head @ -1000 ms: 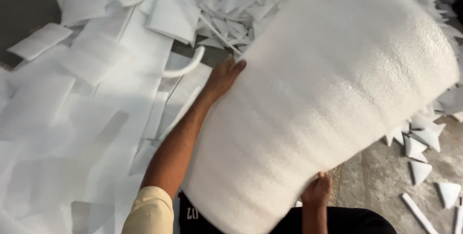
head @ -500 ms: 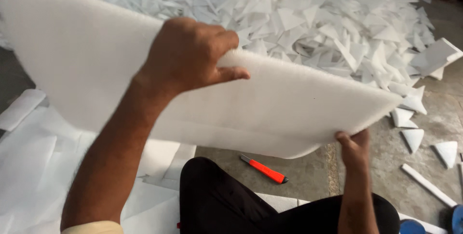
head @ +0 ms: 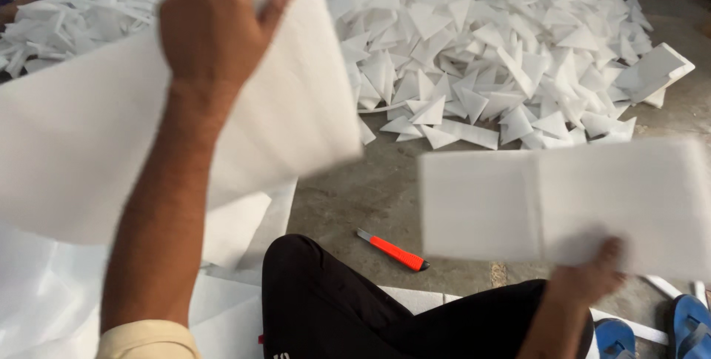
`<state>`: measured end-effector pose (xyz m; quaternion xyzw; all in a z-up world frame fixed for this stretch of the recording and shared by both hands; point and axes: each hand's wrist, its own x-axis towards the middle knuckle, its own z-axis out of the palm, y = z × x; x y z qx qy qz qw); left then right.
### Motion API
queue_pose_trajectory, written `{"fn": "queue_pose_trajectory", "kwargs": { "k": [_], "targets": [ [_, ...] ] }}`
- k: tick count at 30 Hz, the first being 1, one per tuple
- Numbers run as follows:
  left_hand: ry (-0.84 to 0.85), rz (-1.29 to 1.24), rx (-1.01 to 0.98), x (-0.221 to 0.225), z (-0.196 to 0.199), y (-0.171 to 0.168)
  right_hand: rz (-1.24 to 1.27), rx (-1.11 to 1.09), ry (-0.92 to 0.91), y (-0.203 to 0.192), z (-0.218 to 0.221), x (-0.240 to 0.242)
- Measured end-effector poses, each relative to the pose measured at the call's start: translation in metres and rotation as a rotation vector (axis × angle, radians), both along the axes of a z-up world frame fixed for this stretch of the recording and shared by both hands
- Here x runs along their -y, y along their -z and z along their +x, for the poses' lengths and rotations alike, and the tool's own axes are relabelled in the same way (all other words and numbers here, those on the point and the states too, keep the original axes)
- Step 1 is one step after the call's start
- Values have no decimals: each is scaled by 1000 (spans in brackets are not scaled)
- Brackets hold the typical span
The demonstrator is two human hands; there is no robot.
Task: The person sits on the floor and uses a red utility knife to cut white foam sheets into smaller pieces. They repeatedly pick up a sheet, score it diagonally, and separate the pieces, discarding the offcuts to the side.
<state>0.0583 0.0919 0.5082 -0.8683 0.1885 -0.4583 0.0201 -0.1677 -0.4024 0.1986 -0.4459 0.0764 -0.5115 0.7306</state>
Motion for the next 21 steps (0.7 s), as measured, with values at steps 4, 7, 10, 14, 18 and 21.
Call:
{"fn": "queue_pose_trajectory", "kwargs": {
  "k": [4,7,10,14,18,21],
  "targets": [
    [76,-21,-43,3,-2,-18,-128,59,-287,-6,-15,14],
    [337,-81,-155,54,-8,-14,-369,35,-547,-17,1,-9],
    [482,-33,-517,126,-33,1,-502,-189,-455,-31,32,-61],
    [771,95,-909,187,-71,13,-763,-296,-161,-73,66,-101],
    [922,-49,-773,180,-65,30,-639,-359,-280,-98,63,-105],
    [818,-100,-471,146,-32,55,-476,-464,-244,-89,54,-97]
  ]
}}
